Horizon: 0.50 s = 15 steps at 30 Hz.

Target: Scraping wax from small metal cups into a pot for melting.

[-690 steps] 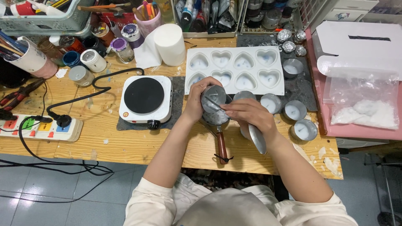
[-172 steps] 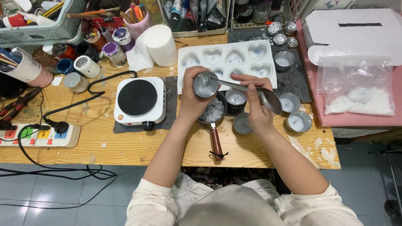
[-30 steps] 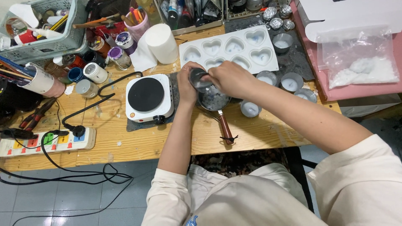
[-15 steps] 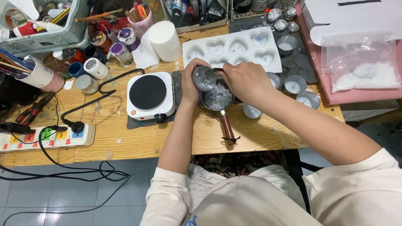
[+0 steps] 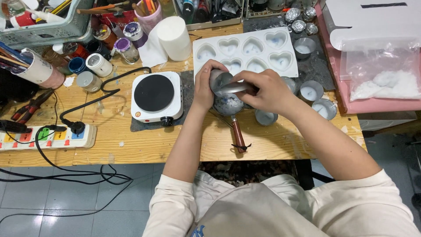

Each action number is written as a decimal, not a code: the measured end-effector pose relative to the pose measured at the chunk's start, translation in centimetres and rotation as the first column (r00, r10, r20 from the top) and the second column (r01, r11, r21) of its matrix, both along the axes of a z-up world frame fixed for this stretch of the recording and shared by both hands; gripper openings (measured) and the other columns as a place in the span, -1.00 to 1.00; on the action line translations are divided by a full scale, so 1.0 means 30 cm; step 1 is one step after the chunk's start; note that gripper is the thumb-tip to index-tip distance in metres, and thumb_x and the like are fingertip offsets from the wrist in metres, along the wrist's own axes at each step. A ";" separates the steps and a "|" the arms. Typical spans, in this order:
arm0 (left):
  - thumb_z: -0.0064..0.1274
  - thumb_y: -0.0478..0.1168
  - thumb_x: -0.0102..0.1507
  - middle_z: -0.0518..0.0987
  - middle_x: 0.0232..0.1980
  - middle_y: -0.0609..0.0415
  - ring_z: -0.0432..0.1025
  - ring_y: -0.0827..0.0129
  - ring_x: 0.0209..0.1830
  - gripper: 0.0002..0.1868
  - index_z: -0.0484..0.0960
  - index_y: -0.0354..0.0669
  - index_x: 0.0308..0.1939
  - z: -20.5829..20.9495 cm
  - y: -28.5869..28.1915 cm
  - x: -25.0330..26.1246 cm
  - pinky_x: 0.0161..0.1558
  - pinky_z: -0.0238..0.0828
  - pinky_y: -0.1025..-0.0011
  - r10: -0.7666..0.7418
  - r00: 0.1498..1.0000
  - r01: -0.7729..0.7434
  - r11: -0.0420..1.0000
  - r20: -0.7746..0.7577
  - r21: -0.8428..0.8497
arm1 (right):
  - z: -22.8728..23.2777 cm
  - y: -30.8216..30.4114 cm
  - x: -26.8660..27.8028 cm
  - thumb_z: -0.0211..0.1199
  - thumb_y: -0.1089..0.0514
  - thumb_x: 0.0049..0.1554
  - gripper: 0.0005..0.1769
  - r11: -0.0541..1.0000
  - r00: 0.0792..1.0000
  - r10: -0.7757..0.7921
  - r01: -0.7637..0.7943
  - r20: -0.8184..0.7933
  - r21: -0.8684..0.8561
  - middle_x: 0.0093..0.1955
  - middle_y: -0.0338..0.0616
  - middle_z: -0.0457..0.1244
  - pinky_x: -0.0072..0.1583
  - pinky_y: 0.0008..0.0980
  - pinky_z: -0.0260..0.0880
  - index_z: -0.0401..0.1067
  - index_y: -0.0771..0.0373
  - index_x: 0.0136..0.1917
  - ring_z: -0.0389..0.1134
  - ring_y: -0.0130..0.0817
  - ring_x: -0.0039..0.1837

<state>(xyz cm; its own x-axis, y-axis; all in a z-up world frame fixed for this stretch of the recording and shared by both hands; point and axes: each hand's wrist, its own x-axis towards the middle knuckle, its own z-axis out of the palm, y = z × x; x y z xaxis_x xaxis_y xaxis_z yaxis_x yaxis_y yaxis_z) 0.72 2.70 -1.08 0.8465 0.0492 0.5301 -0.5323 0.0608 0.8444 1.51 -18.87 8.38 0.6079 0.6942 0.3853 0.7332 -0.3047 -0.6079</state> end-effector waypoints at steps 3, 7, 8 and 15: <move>-0.52 0.10 0.50 0.57 -0.13 0.02 0.47 0.33 -0.07 -0.42 0.54 -0.24 -0.10 0.036 -0.007 -0.017 0.11 0.37 0.43 0.079 0.996 -0.086 0.983 0.052 0.159 | -0.063 0.013 0.019 0.40 0.16 0.00 -0.66 0.996 0.963 -0.006 0.030 0.270 -0.084 -0.35 -0.13 0.37 -0.24 -0.22 0.38 0.55 0.10 0.09 0.42 -0.12 -0.29; -0.51 0.10 0.50 0.57 -0.13 -0.01 0.46 0.29 -0.09 -0.42 0.53 -0.26 -0.09 0.054 -0.022 -0.030 0.10 0.37 0.41 0.097 0.995 -0.101 0.982 0.031 0.159 | -0.078 0.051 0.010 0.48 0.07 0.02 -0.66 0.984 0.940 -0.084 0.130 0.331 -0.119 -0.37 -0.14 0.37 -0.25 -0.17 0.37 0.51 0.15 0.05 0.41 -0.09 -0.31; -0.52 0.10 0.51 0.57 -0.12 -0.01 0.46 0.29 -0.08 -0.42 0.53 -0.26 -0.08 0.050 -0.021 -0.028 0.10 0.37 0.41 0.112 0.993 -0.115 0.982 0.030 0.151 | -0.080 0.057 0.011 0.48 0.08 0.03 -0.67 0.987 0.944 -0.099 0.132 0.314 -0.087 -0.36 -0.14 0.37 -0.24 -0.18 0.39 0.51 0.15 0.05 0.42 -0.10 -0.30; -0.54 0.12 0.53 0.58 -0.09 -0.01 0.48 0.31 -0.05 -0.41 0.52 -0.26 -0.06 0.069 -0.026 -0.035 0.13 0.37 0.41 0.135 0.991 -0.133 0.976 0.000 0.174 | -0.113 0.064 0.031 0.45 0.16 0.01 -0.72 0.991 0.953 -0.132 0.126 0.273 0.038 -0.31 -0.12 0.39 -0.21 -0.21 0.42 0.53 0.15 0.01 0.44 -0.11 -0.26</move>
